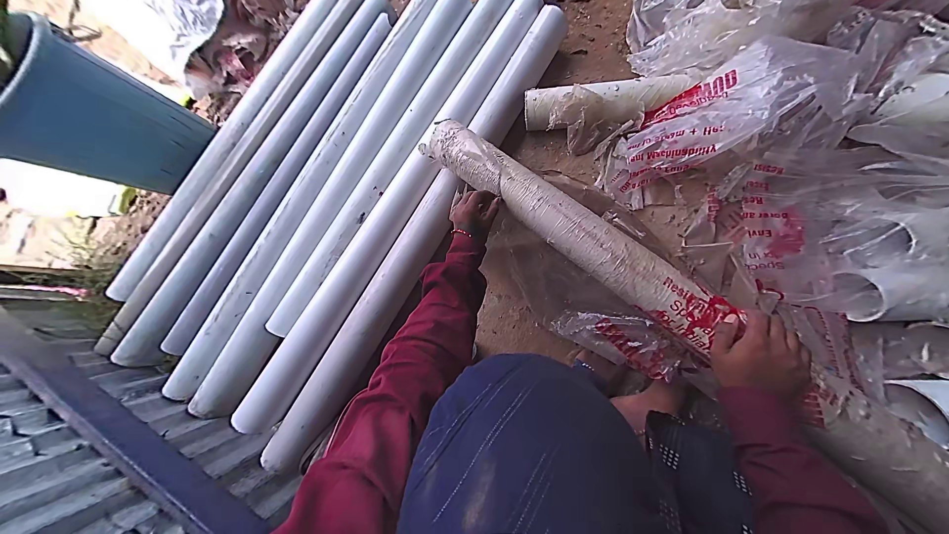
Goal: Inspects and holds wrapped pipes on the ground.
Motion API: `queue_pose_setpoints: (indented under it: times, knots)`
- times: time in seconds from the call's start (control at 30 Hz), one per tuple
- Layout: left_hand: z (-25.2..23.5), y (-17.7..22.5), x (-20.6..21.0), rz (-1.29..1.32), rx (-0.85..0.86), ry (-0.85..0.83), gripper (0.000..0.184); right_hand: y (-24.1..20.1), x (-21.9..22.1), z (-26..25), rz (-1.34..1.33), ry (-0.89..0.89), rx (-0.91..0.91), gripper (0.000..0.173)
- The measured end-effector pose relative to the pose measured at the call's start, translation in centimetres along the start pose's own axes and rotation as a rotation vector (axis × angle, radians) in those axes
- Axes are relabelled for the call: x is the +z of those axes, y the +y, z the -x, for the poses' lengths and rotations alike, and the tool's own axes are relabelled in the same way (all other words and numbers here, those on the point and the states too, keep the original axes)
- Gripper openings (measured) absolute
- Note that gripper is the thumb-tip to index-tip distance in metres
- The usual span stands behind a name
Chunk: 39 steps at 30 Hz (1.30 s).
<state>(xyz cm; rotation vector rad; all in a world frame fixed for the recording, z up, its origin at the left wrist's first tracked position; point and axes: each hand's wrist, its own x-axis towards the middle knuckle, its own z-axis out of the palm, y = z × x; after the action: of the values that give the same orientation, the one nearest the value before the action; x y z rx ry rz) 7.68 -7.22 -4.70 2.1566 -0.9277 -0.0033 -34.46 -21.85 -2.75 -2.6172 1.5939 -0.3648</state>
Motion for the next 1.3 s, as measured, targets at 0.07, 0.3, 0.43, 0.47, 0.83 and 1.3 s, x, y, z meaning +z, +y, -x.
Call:
queue_pose_setpoints:
  times: [0.07, 0.3, 0.43, 0.47, 0.83, 1.3]
  knots:
    - [-0.1, 0.0, -0.1, 0.020, 0.000, -0.004, 0.022, 0.0, -0.1, 0.0, 0.002, -0.001, 0.005, 0.049]
    - [-0.4, 0.3, -0.4, -0.024, -0.051, -0.054, 0.024, -0.4, -0.4, 0.0, 0.004, -0.029, 0.028, 0.053]
    - [-0.7, 0.7, -0.3, -0.062, -0.120, -0.081, 0.027, -0.4, -0.5, 0.0, 0.012, -0.036, 0.031, 0.053]
    - [-0.6, 0.5, -0.2, -0.063, -0.105, -0.074, 0.027, -0.4, -0.5, 0.0, 0.012, -0.043, 0.033, 0.053]
    - [-1.4, -2.3, -1.8, -0.036, -0.690, -0.111, 0.038, -0.4, -0.6, 0.0, 0.015, -0.048, 0.024, 0.054]
    - [-0.4, -0.3, -0.1, 0.057, -0.011, -0.023, 0.023, -0.4, -0.5, 0.0, 0.005, -0.022, 0.017, 0.055]
